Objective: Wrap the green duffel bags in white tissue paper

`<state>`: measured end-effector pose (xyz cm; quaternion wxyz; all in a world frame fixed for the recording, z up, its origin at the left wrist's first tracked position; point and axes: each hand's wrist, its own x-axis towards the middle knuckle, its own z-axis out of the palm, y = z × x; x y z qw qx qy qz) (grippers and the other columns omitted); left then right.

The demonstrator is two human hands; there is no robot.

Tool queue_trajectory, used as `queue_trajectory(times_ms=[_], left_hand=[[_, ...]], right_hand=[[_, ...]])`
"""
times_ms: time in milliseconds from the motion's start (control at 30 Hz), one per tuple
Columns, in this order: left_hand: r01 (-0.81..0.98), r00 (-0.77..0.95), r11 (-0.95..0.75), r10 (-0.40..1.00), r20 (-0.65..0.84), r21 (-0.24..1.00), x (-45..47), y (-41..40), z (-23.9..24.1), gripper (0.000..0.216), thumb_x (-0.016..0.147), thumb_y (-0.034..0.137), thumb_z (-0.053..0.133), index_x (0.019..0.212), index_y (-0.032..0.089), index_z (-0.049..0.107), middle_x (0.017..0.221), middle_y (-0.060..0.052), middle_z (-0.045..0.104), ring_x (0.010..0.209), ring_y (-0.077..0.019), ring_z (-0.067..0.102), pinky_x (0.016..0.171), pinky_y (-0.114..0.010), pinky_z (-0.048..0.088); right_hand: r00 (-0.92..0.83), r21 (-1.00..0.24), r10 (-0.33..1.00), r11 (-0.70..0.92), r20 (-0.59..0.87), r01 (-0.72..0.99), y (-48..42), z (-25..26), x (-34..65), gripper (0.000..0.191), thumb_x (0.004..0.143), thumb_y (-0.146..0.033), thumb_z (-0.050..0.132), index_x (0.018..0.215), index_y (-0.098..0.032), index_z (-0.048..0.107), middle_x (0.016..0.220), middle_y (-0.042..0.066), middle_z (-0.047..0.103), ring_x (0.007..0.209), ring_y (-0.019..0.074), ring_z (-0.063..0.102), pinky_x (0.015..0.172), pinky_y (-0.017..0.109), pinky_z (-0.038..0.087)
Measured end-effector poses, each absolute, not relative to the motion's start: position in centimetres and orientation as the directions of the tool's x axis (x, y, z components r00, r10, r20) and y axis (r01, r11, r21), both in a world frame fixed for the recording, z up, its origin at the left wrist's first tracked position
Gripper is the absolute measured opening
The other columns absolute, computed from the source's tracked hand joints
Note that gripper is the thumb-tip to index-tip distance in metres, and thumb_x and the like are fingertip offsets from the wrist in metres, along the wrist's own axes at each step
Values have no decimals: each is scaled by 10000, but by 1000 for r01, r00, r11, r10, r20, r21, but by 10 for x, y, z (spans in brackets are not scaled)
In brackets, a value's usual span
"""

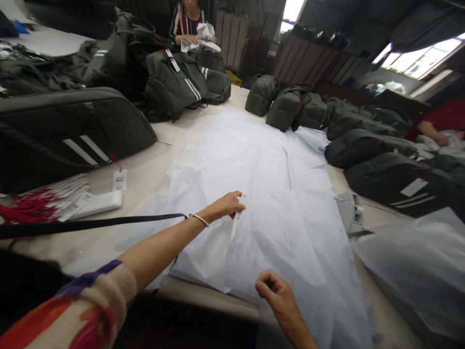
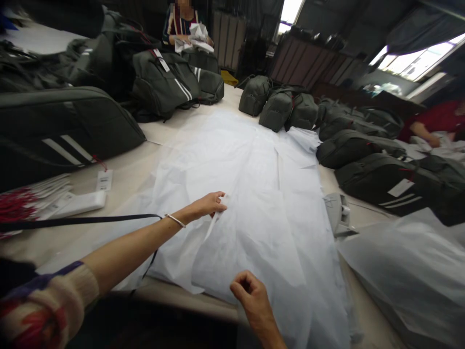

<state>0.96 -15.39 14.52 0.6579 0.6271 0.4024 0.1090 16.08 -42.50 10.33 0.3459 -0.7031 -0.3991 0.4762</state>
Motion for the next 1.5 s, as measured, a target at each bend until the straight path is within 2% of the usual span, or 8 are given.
queue_trajectory(times_ms=[167, 267, 533, 733, 867, 967, 1100, 1500], left_hand=[[395, 580, 220, 694, -428, 892, 16, -168, 148, 506, 770, 131, 567, 1268, 110, 484, 733, 11, 571, 499, -109, 553, 486, -218, 486], [418, 554, 203, 715, -426, 885, 14, -166, 159, 638, 826, 180, 572, 1414, 78, 345, 887, -75, 636, 551, -128, 605, 528, -239, 511], [285, 874, -287, 470, -124, 915, -126, -203, 234, 688, 891, 422, 637, 1495, 241, 359, 1475, -117, 472, 1336, -268, 463, 1088, -367, 383], [508, 821, -777, 567, 65, 371, -224, -308, 181, 943, 773, 351, 762, 1547, 280, 229, 1606, -131, 258, 1473, -355, 227, 1193, -600, 113], [537, 728, -812, 583, 361, 230, -206, -343, 120, 496, 903, 43, 431, 1340, 245, 555, 1309, -43, 647, 1299, -201, 529, 1201, -434, 256], [584, 609, -769, 626, 487, 259, -190, -346, 107, 471, 856, -8, 377, 1196, 187, 639, 1127, -51, 728, 1130, -193, 648, 1078, -387, 446], [627, 549, -726, 668, 502, 282, -185, -344, 114, 682, 678, -56, 356, 1284, 151, 592, 1254, -77, 674, 1184, -204, 617, 1031, -372, 498], [563, 662, -712, 693, 286, 421, -181, -355, 125, 559, 821, 23, 450, 1337, 207, 560, 1336, -59, 628, 1272, -201, 547, 1115, -393, 419]], right_hand=[[20, -904, 923, -381, -384, 194, -396, 126, 82, 864, 398, -317, 910, 1210, -256, 622, 1219, 52, 648, 1164, 316, 565, 977, 408, 470], [65, -869, 885, -465, -460, 172, -397, 128, 50, 390, 632, -472, 812, 897, -204, 711, 921, 50, 722, 963, 308, 652, 885, 418, 510], [52, -662, 747, -553, -663, -505, -407, 179, 69, 420, 664, -510, 843, 741, -160, 625, 672, 59, 707, 548, 163, 644, 543, 271, 516], [-93, -427, 629, -621, -771, -658, -425, 176, 23, 515, 552, -516, 896, 779, -170, 591, 598, 11, 664, 440, 94, 540, 395, 178, 377], [-302, -622, 716, -698, -630, -356, -438, 168, 35, 569, 637, -584, 808, 982, -160, 650, 785, 52, 704, 622, 171, 652, 529, 259, 487], [4, -816, 840, -528, -543, 234, -451, 142, 95, 354, 665, -399, 800, 923, -185, 682, 792, 37, 686, 763, 221, 651, 714, 339, 513], [198, -570, 970, -244, -142, 785, -471, 78, 172, 265, 636, -231, 784, 876, -208, 675, 922, 67, 669, 933, 279, 593, 865, 402, 473], [79, -414, 996, -88, -40, 906, -488, 35, 205, 231, 730, -356, 768, 813, -210, 609, 839, 38, 642, 829, 237, 590, 761, 333, 468]])
